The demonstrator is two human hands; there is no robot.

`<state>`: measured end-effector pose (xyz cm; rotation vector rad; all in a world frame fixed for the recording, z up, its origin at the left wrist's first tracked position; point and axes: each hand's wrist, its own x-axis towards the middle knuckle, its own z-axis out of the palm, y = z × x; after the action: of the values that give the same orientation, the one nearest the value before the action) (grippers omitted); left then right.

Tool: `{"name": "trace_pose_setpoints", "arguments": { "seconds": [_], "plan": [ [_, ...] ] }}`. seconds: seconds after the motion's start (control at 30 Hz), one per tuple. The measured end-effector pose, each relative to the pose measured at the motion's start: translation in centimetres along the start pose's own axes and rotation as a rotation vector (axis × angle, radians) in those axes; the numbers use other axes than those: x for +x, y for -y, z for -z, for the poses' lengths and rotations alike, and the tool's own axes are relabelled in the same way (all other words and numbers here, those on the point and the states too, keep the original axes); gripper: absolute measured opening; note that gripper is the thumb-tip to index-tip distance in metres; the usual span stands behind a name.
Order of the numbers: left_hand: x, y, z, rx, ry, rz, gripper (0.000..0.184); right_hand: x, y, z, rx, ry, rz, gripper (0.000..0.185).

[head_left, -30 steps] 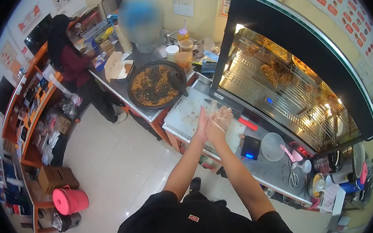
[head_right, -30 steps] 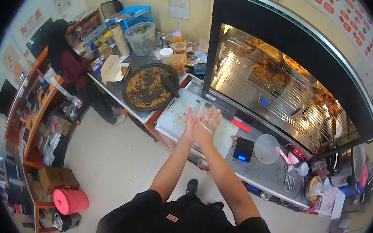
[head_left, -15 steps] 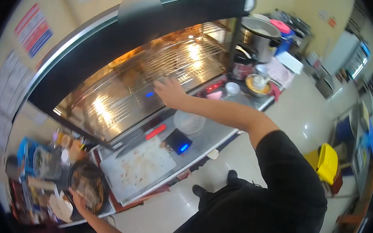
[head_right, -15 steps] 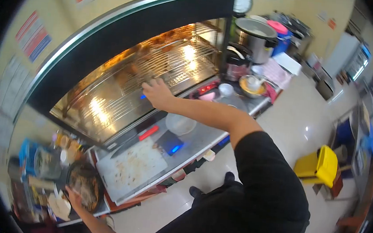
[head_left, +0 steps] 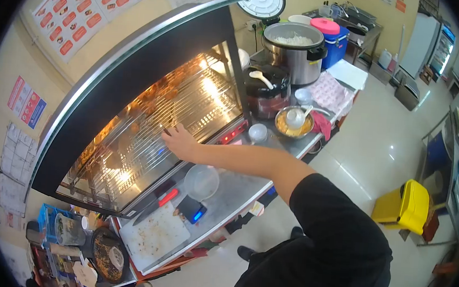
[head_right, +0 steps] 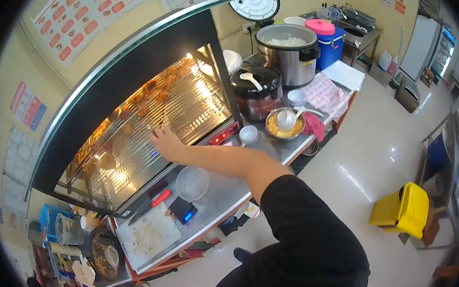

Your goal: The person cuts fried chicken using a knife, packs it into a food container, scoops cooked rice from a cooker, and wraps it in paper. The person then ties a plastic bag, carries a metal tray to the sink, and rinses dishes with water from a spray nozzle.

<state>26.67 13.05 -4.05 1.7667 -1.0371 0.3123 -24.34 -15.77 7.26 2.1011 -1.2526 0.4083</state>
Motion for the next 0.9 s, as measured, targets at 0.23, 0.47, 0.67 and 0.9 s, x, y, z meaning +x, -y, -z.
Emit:
{"name": "trace_pose_setpoints", "arguments": {
  "seconds": [0.23, 0.47, 0.67, 0.9],
  "plan": [
    [-17.6, -9.8, -2.2, 0.149, 0.040, 0.171, 0.050, -5.6, -7.9, -2.2, 0.074, -0.043, -0.055, 0.018],
    [-24.1, -14.8, -2.8, 0.271, -0.002, 0.365, 0.044, -7.1, -14.5, -3.0, 0.241, 0.220, -0.047, 0.022],
    [-23.3, -19.2, -6.9, 0.088, -0.037, 0.323, 0.039, -7.6, -16.5, -7.4, 0.524, 0.129, -0.361, 0.031],
    [-24.0, -43.4, -16.7, -0.415, 0.041, 0.445, 0.034, -6.5, -17.8, -10.2, 0.510, 0.258, -0.582, 0.039]
  ]
}}
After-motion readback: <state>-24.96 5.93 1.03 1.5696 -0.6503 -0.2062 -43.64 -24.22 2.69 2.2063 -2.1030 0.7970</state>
